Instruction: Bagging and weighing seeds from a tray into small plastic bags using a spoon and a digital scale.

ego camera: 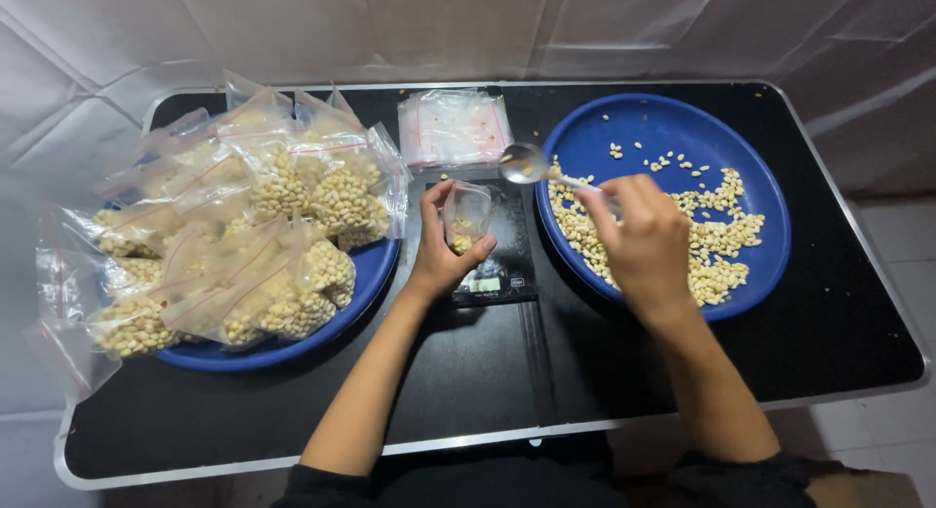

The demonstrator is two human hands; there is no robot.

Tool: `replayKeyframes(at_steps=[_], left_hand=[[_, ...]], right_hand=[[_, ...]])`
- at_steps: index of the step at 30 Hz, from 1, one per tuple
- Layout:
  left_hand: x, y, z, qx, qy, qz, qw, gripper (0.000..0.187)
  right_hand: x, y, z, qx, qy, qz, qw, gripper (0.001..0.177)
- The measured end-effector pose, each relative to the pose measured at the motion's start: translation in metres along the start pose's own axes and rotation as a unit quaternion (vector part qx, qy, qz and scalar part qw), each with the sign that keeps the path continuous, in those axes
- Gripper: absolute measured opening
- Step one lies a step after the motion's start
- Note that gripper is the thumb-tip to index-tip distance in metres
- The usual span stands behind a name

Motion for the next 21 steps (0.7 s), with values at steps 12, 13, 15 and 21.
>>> replayKeyframes(at_steps=[12, 13, 15, 21], left_hand=[[-0.008, -0.002, -0.006, 0.063, 0.031, 0.010, 0.997, 0.085], [-0.009, -0.004, -0.005, 0.064, 0.030, 0.009, 0.997, 0.085], [-0.011, -0.005, -0.002, 0.075, 0.017, 0.005, 0.997, 0.092], [-0.011, -0.004, -0.005, 0.064, -0.009, 0.012, 0.998, 0.107]], right_hand=[[0.081, 0.035, -0.152, 0.215, -0.018, 0.132, 0.967, 0.033], [0.085, 0.036, -0.156, 0.214, -0.019, 0.131, 0.968, 0.033], [0.098, 0.041, -0.166, 0.236, -0.039, 0.155, 0.959, 0.034], [0.104, 0.043, -0.163, 0.236, -0.039, 0.193, 0.952, 0.036]])
Point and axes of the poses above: each hand's wrist, its own y-axis away from the middle knuckle, its own x-axis out of the palm, z = x × y, the point moved 5 cm from there along -y, towards the middle knuckle, and after that the axes turned 12 degrees about z, right-handed, at the moved point
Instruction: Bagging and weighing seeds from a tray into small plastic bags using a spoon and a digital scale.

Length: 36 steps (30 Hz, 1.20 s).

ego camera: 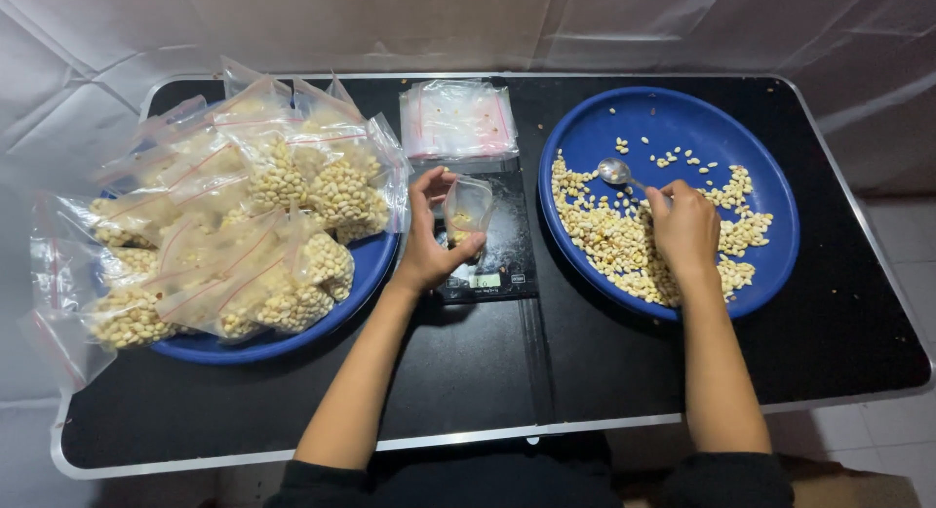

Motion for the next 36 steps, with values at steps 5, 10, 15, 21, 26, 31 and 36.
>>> replayKeyframes(at_steps=[5, 10, 15, 21, 26, 31, 36], left_hand=[[0.001, 0.000, -0.002, -0.031, -0.014, 0.037, 0.999, 0.102], [-0.001, -0.007, -0.009, -0.054, 0.018, 0.062, 0.996, 0.082], [-0.006, -0.012, -0.018, -0.027, 0.103, 0.014, 0.994, 0.051], [-0.006, -0.014, -0.009, -0.076, 0.119, -0.018, 0.990, 0.036], [-0.005, -0.029, -0.017, -0.089, 0.100, -0.026, 0.991, 0.020], [0.001, -0.039, -0.018, -0.092, 0.110, -0.036, 0.989, 0.017], [0.004, -0.042, -0.026, -0.117, 0.138, -0.055, 0.982, 0.018]], right_hand=[[0.004, 0.002, -0.003, 0.011, 0.002, 0.024, 1.000, 0.037], [0.001, 0.010, 0.000, 0.025, -0.002, 0.057, 0.998, 0.037], [-0.013, 0.018, 0.016, 0.021, -0.014, 0.047, 0.999, 0.033], [-0.004, 0.023, 0.013, 0.016, 0.013, 0.052, 0.998, 0.031], [0.003, 0.025, 0.005, 0.014, 0.033, 0.034, 0.999, 0.031], [-0.012, 0.040, 0.026, 0.011, 0.094, -0.017, 0.995, 0.034], [-0.017, 0.063, 0.086, -0.151, -0.040, -0.082, 0.984, 0.014]])
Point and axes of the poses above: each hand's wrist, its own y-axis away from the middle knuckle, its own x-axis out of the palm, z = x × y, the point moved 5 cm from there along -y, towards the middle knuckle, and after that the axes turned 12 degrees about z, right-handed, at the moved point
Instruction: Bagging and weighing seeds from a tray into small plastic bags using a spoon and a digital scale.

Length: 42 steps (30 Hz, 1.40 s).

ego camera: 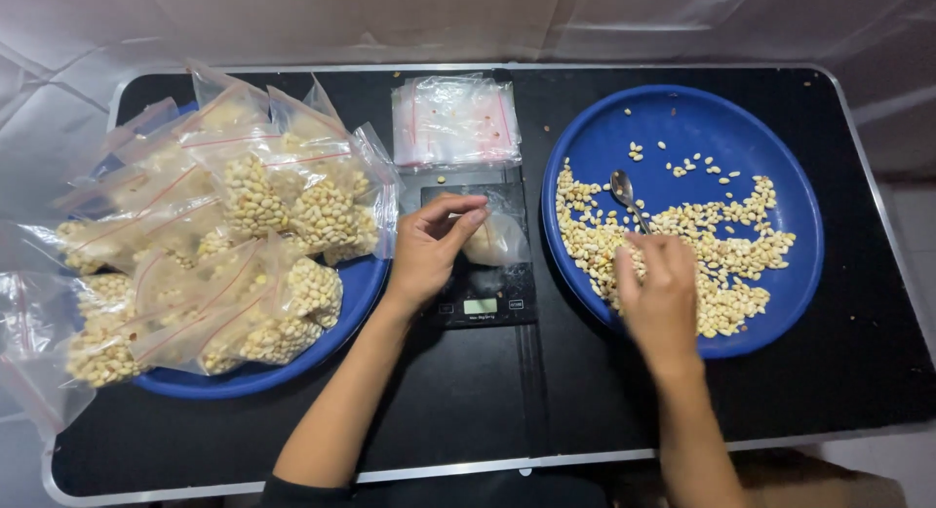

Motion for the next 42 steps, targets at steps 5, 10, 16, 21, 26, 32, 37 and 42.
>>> replayKeyframes(at_steps=[5, 10, 16, 21, 26, 32, 37, 42], left_hand=[[-0.003, 0.002, 0.006, -0.005, 0.003, -0.011, 1.000, 0.017], [-0.010, 0.001, 0.012, -0.009, 0.001, -0.006, 1.000, 0.019], [-0.015, 0.002, 0.002, -0.020, -0.027, 0.014, 0.999, 0.022], [-0.016, -0.004, -0.003, -0.048, -0.084, 0.067, 0.993, 0.018], [-0.018, -0.008, -0.003, -0.054, -0.095, 0.061, 0.992, 0.017], [-0.015, -0.009, -0.009, -0.029, -0.104, 0.055, 0.993, 0.015], [-0.015, -0.010, 0.000, -0.026, -0.098, 0.032, 0.994, 0.013], [-0.014, -0.003, -0.005, -0.023, -0.104, 0.024, 0.994, 0.012]], right_hand=[[0.023, 0.018, 0.044, -0.054, -0.043, 0.007, 0.998, 0.019], [0.045, 0.038, 0.090, -0.103, -0.045, 0.060, 0.992, 0.036], [0.063, 0.068, 0.097, -0.040, 0.071, 0.128, 0.988, 0.050], [0.065, 0.077, 0.095, -0.017, 0.036, 0.161, 0.986, 0.055], [0.066, 0.077, 0.098, -0.033, 0.069, 0.169, 0.983, 0.052], [0.067, 0.077, 0.094, -0.012, 0.052, 0.168, 0.984, 0.062], [0.059, 0.057, 0.081, -0.014, 0.045, 0.123, 0.991, 0.064], [0.022, 0.012, 0.078, -0.074, -0.075, 0.010, 0.994, 0.045]])
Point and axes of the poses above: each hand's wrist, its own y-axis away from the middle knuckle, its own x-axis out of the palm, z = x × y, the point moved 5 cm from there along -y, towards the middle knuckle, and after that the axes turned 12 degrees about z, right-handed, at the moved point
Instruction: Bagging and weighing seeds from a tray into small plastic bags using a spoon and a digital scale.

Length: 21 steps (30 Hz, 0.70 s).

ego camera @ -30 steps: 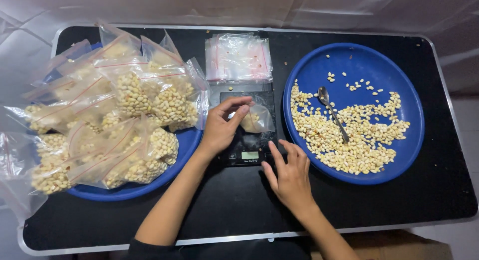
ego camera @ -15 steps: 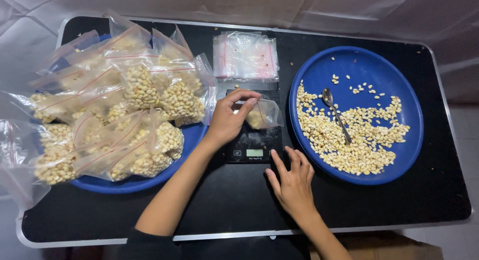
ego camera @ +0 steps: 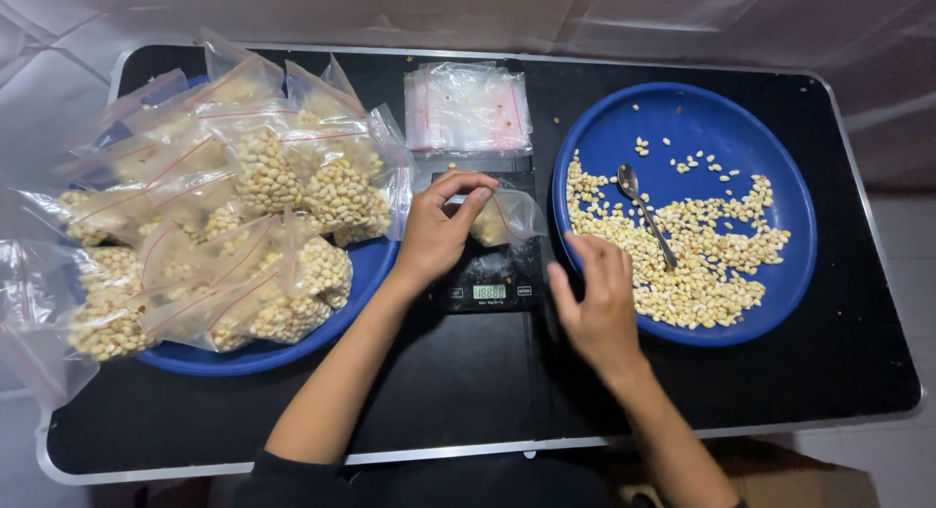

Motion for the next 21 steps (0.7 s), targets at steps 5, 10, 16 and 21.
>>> replayKeyframes(at_steps=[5, 10, 16, 21], left_hand=[[-0.001, 0.005, -0.001, 0.003, 0.000, -0.013, 1.000, 0.012], [-0.004, 0.015, -0.006, 0.001, 0.015, -0.032, 0.999, 0.012], [-0.002, 0.020, -0.010, 0.014, 0.041, -0.053, 0.998, 0.013], [-0.002, 0.023, -0.008, 0.022, 0.058, -0.085, 0.994, 0.015]], right_hand=[[-0.019, -0.041, 0.003, -0.023, -0.096, -0.004, 0.995, 0.033], [-0.021, -0.058, 0.013, -0.043, -0.161, 0.039, 0.985, 0.031], [-0.015, -0.065, 0.026, -0.070, -0.178, 0.087, 0.978, 0.036], [-0.008, -0.070, 0.022, -0.103, -0.190, 0.062, 0.974, 0.018]])
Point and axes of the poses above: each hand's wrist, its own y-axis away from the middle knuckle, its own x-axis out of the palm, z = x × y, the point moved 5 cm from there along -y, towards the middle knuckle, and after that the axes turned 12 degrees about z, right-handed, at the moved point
